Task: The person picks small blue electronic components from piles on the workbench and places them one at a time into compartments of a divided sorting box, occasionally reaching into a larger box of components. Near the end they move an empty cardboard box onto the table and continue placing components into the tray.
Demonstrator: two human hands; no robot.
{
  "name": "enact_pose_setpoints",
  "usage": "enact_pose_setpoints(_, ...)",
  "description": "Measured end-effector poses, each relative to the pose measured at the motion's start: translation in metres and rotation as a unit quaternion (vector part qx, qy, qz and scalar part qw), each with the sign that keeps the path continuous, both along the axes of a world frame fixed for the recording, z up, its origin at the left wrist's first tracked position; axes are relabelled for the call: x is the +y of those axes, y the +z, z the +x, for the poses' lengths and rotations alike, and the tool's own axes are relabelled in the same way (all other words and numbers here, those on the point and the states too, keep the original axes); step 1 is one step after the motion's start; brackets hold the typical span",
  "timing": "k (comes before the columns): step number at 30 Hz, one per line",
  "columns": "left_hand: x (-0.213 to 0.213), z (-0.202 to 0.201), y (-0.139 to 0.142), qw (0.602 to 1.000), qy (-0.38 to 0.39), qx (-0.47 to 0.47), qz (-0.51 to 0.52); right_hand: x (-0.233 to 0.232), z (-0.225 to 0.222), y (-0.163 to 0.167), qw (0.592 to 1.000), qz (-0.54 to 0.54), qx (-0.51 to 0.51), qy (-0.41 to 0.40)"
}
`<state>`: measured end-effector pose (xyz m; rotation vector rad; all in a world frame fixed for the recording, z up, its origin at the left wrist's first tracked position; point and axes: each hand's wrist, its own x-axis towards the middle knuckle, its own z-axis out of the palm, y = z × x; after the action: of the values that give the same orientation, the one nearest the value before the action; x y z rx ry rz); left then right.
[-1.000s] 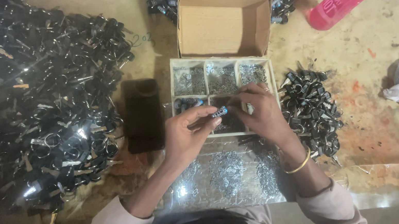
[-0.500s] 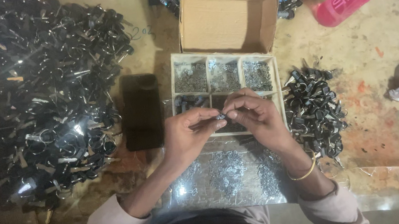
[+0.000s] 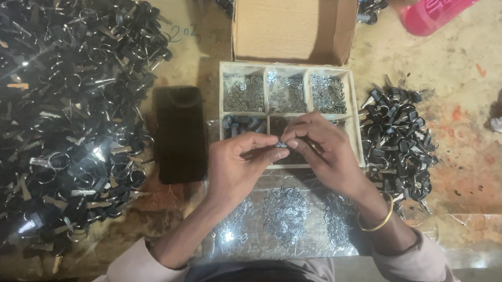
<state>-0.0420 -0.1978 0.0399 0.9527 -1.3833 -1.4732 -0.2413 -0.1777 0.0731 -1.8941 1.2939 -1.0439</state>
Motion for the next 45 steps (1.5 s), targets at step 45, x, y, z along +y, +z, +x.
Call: enact_pose_setpoints(45,0.003,0.000,0.005,0.998,0.011,-0.056,-0.035,0.003,0.002,0.008,1.000,-0.010,0.016,-0.002)
